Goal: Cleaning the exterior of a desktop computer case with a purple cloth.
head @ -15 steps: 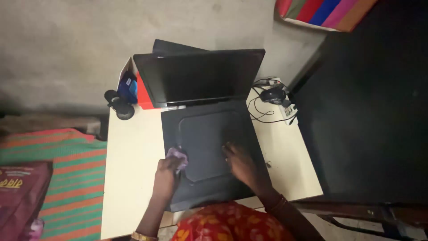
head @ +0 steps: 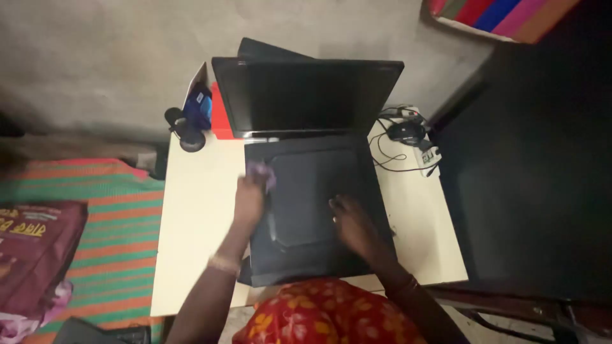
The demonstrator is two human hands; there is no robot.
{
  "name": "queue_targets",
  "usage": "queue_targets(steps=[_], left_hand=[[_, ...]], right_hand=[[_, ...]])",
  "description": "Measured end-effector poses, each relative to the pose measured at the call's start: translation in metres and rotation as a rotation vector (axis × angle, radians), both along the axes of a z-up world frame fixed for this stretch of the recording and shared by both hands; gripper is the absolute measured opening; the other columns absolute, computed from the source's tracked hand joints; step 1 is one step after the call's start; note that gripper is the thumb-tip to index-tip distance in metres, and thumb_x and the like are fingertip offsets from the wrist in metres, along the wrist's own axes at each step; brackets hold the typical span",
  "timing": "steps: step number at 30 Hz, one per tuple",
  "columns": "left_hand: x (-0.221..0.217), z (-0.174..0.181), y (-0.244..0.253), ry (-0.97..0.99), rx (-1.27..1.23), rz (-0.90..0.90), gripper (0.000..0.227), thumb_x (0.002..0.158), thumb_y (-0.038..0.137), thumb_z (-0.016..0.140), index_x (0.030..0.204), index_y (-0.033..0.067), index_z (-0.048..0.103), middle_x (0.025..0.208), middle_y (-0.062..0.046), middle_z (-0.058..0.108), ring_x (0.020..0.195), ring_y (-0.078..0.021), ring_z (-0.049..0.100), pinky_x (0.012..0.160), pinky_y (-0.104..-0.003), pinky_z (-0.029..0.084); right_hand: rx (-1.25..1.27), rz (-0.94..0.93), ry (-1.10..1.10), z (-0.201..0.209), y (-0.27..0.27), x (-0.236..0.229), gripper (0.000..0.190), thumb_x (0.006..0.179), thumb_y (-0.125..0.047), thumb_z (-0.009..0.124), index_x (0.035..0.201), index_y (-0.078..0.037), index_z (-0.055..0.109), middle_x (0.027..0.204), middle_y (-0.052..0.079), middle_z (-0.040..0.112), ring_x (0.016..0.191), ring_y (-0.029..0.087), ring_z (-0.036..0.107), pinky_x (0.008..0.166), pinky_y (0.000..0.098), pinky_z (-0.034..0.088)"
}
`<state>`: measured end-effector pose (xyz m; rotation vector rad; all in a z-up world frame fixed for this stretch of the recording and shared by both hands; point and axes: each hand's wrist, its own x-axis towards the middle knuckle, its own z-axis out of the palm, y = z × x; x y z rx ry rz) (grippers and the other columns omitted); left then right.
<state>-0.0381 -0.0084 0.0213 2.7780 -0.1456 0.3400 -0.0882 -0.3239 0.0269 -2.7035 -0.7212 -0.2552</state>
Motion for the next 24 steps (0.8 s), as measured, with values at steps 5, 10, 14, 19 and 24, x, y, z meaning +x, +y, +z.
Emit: queue_targets(steps=[5, 10, 14, 19, 24], left_hand=[[-0.089, -0.015, -0.002, 0.010, -0.319, -0.005, 0.035, 0.087, 0.001, 0.064, 0.120, 0.0100, 0.068, 0.116, -0.018, 0.066, 0.103, -0.0368, 0.063, 0.089, -0.045, 0.056], [-0.020, -0.007, 0.013, 0.080, -0.344, 0.017, 0.036, 0.096, 0.011, 0.054, 0.130, 0.0111, 0.062, 0.120, -0.021, 0.061, 0.105, -0.0404, 0.061, 0.089, -0.047, 0.052], [0.060, -0.014, 0.021, -0.106, -0.025, -0.061, 0.038, 0.091, 0.004, 0.057, 0.127, 0.0117, 0.065, 0.127, -0.018, 0.062, 0.111, -0.0395, 0.057, 0.097, -0.046, 0.050], [0.043, 0.000, 0.004, -0.217, 0.004, -0.043, 0.047, 0.077, -0.001, 0.064, 0.123, 0.0076, 0.065, 0.126, -0.021, 0.061, 0.111, -0.0423, 0.054, 0.097, -0.046, 0.050], [-0.067, 0.005, -0.010, -0.015, -0.018, -0.058, 0.056, 0.077, -0.005, 0.062, 0.132, 0.0061, 0.061, 0.138, -0.028, 0.057, 0.096, -0.0412, 0.058, 0.082, -0.047, 0.054]], right_hand=[[-0.043, -0.038, 0.059, 0.000, 0.004, 0.005, 0.049, 0.091, -0.014, 0.065, 0.139, -0.008, 0.060, 0.146, 0.014, 0.054, 0.125, 0.035, 0.055, 0.106, 0.0423, 0.047], [-0.036, -0.024, 0.134, -0.007, 0.004, 0.003, 0.048, 0.093, -0.011, 0.064, 0.141, -0.009, 0.059, 0.147, 0.014, 0.054, 0.126, 0.036, 0.055, 0.107, 0.0442, 0.047], [-0.086, 0.012, 0.148, -0.001, 0.000, 0.001, 0.058, 0.085, -0.013, 0.068, 0.142, -0.005, 0.056, 0.144, 0.019, 0.052, 0.123, 0.039, 0.054, 0.102, 0.0475, 0.045], [0.020, -0.021, 0.135, 0.008, 0.003, -0.001, 0.054, 0.087, -0.013, 0.068, 0.140, -0.006, 0.059, 0.145, 0.021, 0.054, 0.120, 0.039, 0.057, 0.100, 0.0477, 0.048], [0.057, -0.010, 0.035, -0.003, 0.002, 0.001, 0.045, 0.093, -0.015, 0.063, 0.138, -0.007, 0.063, 0.141, 0.019, 0.060, 0.123, 0.038, 0.061, 0.103, 0.0456, 0.052]])
